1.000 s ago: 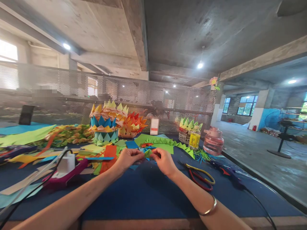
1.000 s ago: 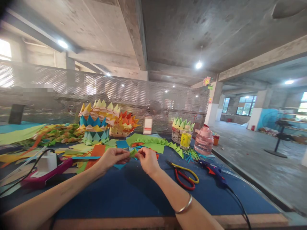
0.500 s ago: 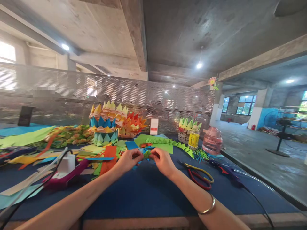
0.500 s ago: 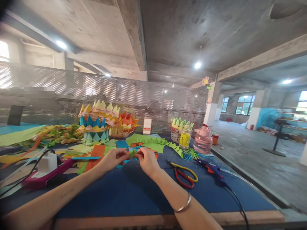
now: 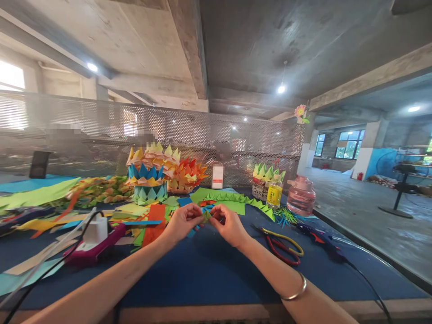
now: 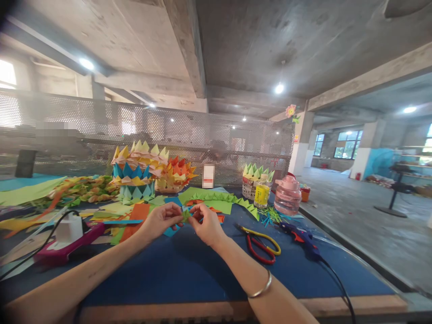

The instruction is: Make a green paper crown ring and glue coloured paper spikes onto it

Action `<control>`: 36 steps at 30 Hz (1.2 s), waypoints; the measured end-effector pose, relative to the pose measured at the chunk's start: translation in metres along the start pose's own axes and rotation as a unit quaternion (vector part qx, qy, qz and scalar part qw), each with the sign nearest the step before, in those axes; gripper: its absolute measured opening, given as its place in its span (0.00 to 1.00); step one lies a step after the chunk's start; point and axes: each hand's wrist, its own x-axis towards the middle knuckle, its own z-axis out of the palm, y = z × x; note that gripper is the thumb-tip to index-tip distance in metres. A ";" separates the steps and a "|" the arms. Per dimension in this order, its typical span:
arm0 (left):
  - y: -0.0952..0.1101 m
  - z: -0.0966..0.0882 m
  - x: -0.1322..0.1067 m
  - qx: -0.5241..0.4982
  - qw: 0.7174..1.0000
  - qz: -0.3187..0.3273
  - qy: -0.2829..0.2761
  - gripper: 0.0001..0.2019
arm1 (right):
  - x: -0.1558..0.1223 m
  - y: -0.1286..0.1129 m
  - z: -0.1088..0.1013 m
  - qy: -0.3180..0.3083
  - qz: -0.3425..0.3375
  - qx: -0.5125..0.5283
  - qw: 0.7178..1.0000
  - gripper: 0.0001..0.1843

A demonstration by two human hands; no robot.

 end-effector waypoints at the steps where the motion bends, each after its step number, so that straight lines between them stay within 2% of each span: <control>1: 0.000 0.000 0.000 -0.001 1.000 0.000 0.001 0.16 | 0.000 -0.001 0.000 -0.001 0.003 0.000 1.000 0.06; 9: -0.001 -0.001 0.000 -0.012 1.000 -0.011 0.000 0.16 | -0.001 -0.002 0.000 -0.002 -0.004 0.000 1.000 0.03; 16: 0.006 -0.002 -0.003 -0.029 0.999 -0.034 -0.018 0.18 | 0.000 -0.005 0.001 -0.001 0.008 0.034 0.999 0.03; 27: 0.009 -0.004 -0.006 -0.106 0.990 -0.094 -0.017 0.09 | 0.001 -0.009 0.004 0.007 0.023 0.081 0.996 0.05; 36: 0.010 -0.005 -0.007 -0.139 0.985 -0.099 -0.030 0.13 | 0.000 -0.008 0.002 0.011 0.009 0.058 0.998 0.05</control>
